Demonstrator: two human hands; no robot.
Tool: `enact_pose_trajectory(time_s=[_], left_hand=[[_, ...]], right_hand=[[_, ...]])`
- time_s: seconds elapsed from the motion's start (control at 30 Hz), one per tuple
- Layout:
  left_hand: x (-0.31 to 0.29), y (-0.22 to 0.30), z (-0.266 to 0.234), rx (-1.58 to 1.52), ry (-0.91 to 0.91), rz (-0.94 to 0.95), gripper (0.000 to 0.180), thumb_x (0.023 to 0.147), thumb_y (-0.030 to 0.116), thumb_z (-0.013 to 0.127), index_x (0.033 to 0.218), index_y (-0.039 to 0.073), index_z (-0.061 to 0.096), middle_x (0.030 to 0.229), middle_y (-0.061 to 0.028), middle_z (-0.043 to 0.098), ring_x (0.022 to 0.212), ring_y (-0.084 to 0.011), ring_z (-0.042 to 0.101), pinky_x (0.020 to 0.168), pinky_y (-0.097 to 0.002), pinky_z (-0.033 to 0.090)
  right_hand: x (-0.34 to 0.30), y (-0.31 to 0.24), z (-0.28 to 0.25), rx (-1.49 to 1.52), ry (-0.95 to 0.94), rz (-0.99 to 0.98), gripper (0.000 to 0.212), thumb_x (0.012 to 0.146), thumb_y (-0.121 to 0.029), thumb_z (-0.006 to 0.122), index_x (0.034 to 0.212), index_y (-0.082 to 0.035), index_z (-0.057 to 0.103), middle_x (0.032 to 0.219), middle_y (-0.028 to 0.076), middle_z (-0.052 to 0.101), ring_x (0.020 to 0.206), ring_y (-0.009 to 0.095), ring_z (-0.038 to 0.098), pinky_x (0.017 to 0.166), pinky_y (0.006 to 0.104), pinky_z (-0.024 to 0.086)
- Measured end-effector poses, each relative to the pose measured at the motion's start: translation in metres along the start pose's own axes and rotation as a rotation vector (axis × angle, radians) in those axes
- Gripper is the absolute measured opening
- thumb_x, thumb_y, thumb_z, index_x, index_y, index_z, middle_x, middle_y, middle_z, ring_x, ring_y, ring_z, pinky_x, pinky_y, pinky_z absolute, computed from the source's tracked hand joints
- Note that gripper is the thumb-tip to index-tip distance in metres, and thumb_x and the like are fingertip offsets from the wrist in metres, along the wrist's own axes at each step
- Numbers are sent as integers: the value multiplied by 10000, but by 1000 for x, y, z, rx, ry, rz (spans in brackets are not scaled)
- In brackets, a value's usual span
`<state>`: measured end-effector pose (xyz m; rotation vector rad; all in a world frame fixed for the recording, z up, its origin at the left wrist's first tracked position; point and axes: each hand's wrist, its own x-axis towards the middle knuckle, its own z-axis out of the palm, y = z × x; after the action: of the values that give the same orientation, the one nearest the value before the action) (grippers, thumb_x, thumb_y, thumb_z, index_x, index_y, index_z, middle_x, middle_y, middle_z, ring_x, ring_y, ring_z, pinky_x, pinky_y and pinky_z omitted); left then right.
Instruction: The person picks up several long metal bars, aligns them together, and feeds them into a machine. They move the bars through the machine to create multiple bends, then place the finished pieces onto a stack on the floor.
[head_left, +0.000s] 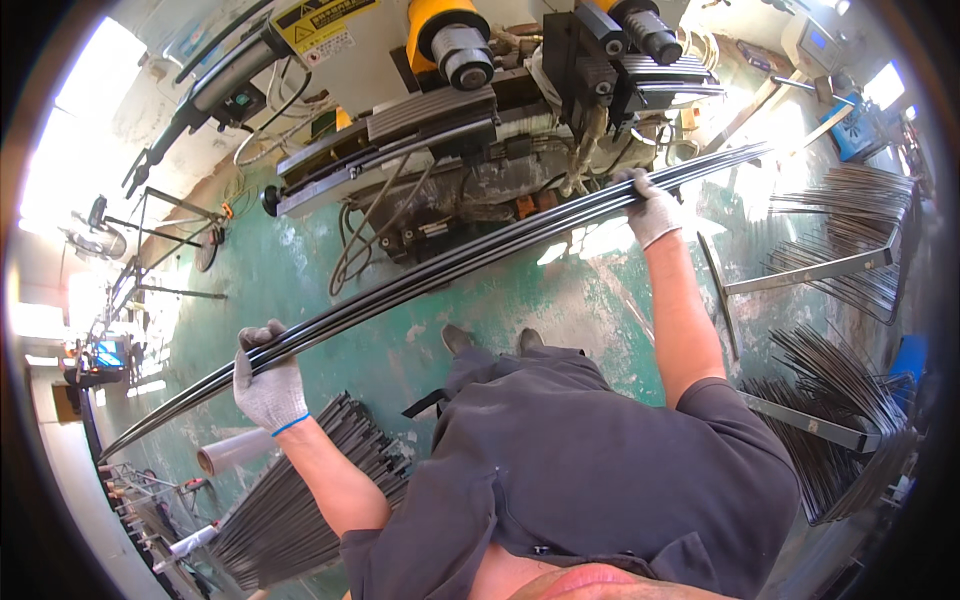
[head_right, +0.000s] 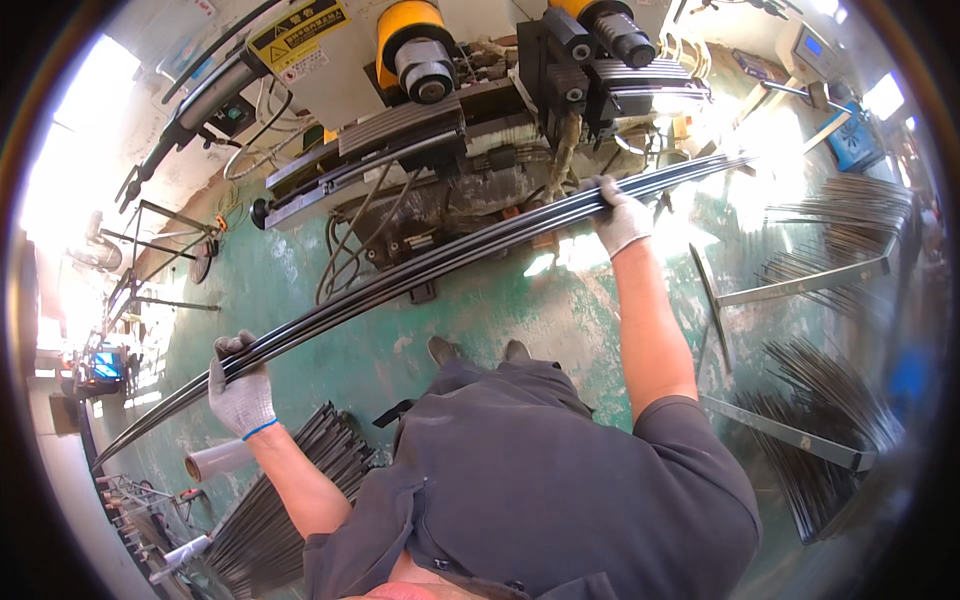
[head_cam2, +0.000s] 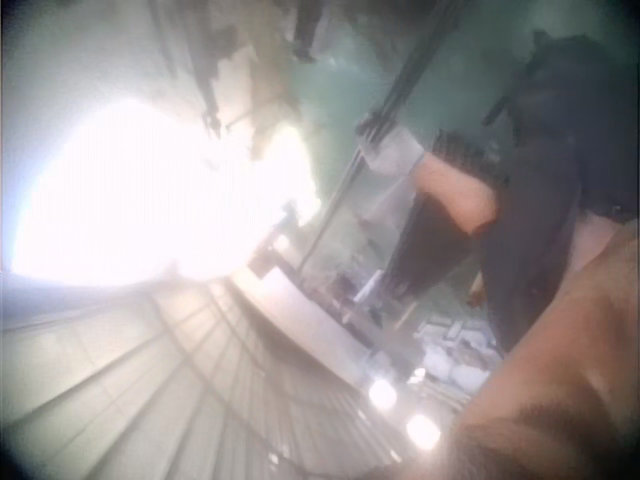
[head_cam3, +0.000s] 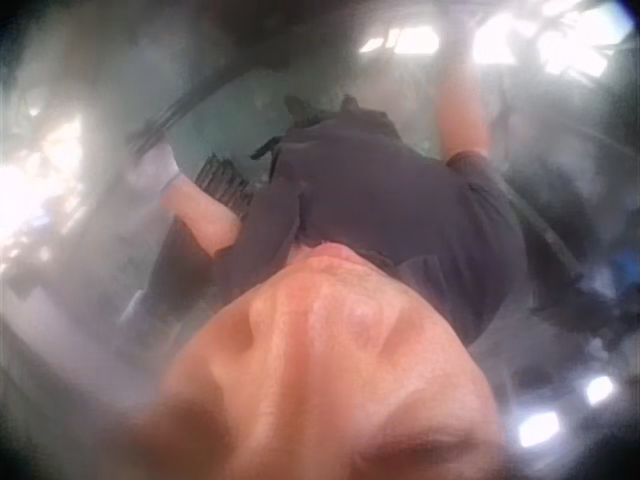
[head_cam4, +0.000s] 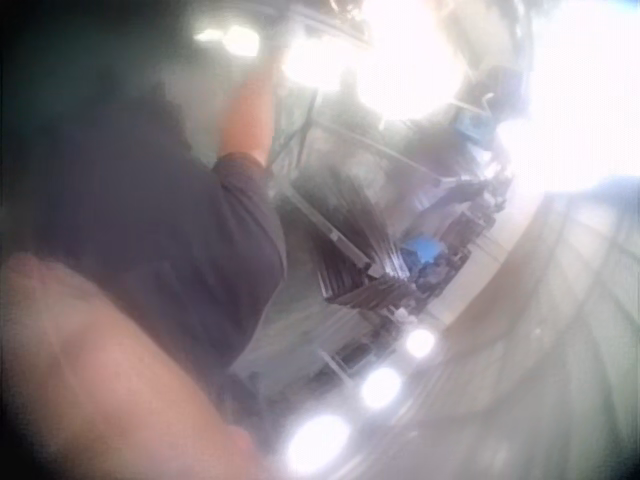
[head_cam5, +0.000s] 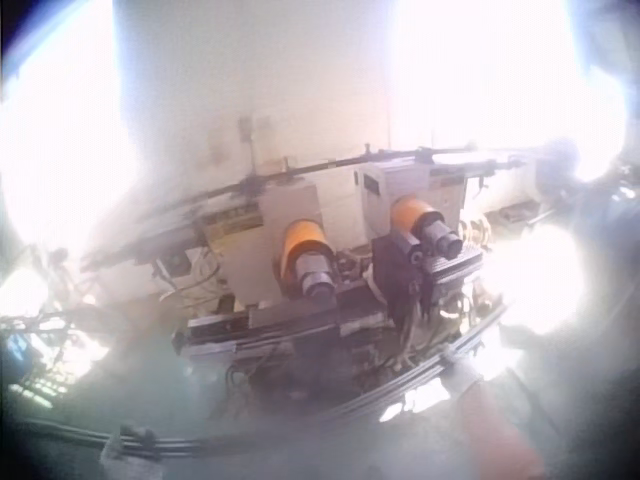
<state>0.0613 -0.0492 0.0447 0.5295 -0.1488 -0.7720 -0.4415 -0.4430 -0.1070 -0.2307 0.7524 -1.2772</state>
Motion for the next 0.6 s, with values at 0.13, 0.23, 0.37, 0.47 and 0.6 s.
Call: enact_pose_trajectory(time_s=[0.13,0.23,0.37,0.47,0.6], left_hand=[[60,4,-19,-4,52,-9,196,953,12,601,1123,-77,641,1069,-201,706,1032,-344,681,1145,-546,474],[117,-9,-47,103,51,3,142,1016,78,606,1079,-37,660,1058,-182,712,1038,-340,694,1110,-519,520],[197,-38,-61,255,171,-53,205,1068,171,601,1057,-23,667,1033,-175,720,1038,-344,698,1054,-501,561],[238,-77,-50,245,127,-176,322,1111,262,543,1083,-34,667,1078,-190,727,1059,-345,698,1016,-484,574],[275,-101,-35,167,111,-324,376,1137,264,476,1201,-68,642,1213,-220,701,1144,-366,677,1085,-506,540]], right_hand=[[35,-28,6,-56,151,-171,245,1024,-220,718,1181,-53,634,1005,93,715,962,249,709,916,400,613],[34,-10,46,-376,204,-166,359,1014,-453,707,1106,-106,719,971,40,747,900,184,714,825,347,597],[-8,67,160,-394,57,-89,278,1078,-324,644,1151,-75,745,1017,90,783,915,209,742,828,359,619],[22,102,195,-183,113,-119,212,992,-155,761,1103,20,719,1024,141,765,862,264,757,755,426,654],[70,99,218,-164,163,-214,238,969,-152,783,1106,30,715,1034,125,753,864,279,742,771,447,628]])
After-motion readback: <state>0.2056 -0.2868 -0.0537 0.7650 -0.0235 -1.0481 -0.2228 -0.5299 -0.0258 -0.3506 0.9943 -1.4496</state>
